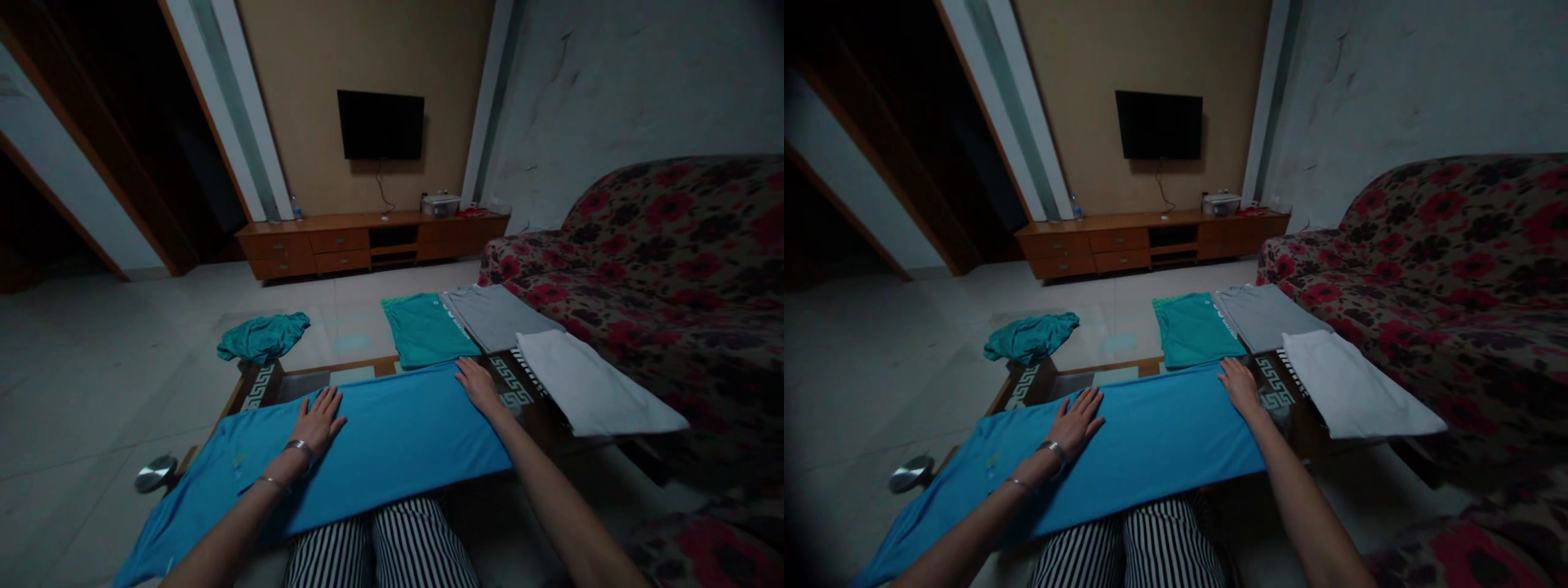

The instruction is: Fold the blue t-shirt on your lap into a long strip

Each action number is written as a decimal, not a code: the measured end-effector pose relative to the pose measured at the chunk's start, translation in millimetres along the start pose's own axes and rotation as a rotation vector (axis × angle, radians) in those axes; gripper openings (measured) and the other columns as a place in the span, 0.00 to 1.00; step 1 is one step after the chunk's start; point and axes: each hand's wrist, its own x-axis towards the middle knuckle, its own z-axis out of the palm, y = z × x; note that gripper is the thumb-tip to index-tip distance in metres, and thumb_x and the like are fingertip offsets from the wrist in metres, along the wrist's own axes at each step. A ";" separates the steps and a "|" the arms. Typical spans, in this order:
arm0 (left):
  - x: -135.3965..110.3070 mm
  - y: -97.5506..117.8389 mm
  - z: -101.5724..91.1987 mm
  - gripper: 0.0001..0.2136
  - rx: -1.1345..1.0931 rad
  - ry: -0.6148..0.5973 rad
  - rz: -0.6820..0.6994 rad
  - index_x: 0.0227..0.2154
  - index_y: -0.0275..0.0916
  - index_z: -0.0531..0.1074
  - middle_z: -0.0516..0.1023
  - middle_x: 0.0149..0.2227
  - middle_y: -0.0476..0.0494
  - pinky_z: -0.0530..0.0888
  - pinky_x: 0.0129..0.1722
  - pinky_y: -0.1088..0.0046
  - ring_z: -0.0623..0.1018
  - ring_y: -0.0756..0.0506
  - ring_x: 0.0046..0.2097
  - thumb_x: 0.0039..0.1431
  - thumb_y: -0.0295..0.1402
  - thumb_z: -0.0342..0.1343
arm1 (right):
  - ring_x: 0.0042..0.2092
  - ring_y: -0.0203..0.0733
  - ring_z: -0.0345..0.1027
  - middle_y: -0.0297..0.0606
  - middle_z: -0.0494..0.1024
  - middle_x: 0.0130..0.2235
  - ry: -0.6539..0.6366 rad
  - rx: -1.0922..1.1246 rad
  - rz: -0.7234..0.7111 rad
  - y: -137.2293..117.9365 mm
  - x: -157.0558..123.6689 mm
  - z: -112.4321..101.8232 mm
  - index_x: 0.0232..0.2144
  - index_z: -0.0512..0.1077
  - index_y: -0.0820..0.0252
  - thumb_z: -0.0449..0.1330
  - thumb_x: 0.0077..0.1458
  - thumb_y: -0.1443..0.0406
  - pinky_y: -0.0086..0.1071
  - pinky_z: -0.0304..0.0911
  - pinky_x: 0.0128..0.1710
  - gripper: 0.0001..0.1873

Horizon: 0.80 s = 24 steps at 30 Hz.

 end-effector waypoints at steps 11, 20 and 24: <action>-5.1 4.7 -8.6 0.24 0.000 0.029 0.007 0.61 0.43 0.58 0.49 0.66 0.41 0.50 0.60 0.46 0.50 0.38 0.67 0.63 0.42 0.43 | 0.47 0.56 0.66 0.58 0.72 0.44 0.052 -0.212 0.484 -23.4 -71.8 -54.7 0.51 0.67 0.67 0.53 0.58 0.54 0.43 0.61 0.42 0.26; 55.6 115.3 -47.8 0.16 -0.165 0.084 0.130 0.49 0.42 0.70 0.65 0.59 0.37 0.59 0.56 0.53 0.62 0.38 0.60 0.61 0.34 0.47 | 0.45 0.55 0.69 0.55 0.73 0.42 -0.111 -0.302 0.593 -51.4 -154.2 -85.5 0.39 0.70 0.62 0.56 0.55 0.54 0.42 0.64 0.38 0.17; 106.5 166.7 -61.4 0.14 -0.247 0.018 0.039 0.44 0.35 0.72 0.71 0.50 0.29 0.60 0.54 0.54 0.66 0.35 0.56 0.61 0.33 0.47 | 0.43 0.54 0.72 0.51 0.77 0.39 -0.186 -0.195 0.631 -47.9 -149.0 -96.0 0.39 0.69 0.63 0.56 0.56 0.57 0.43 0.63 0.39 0.15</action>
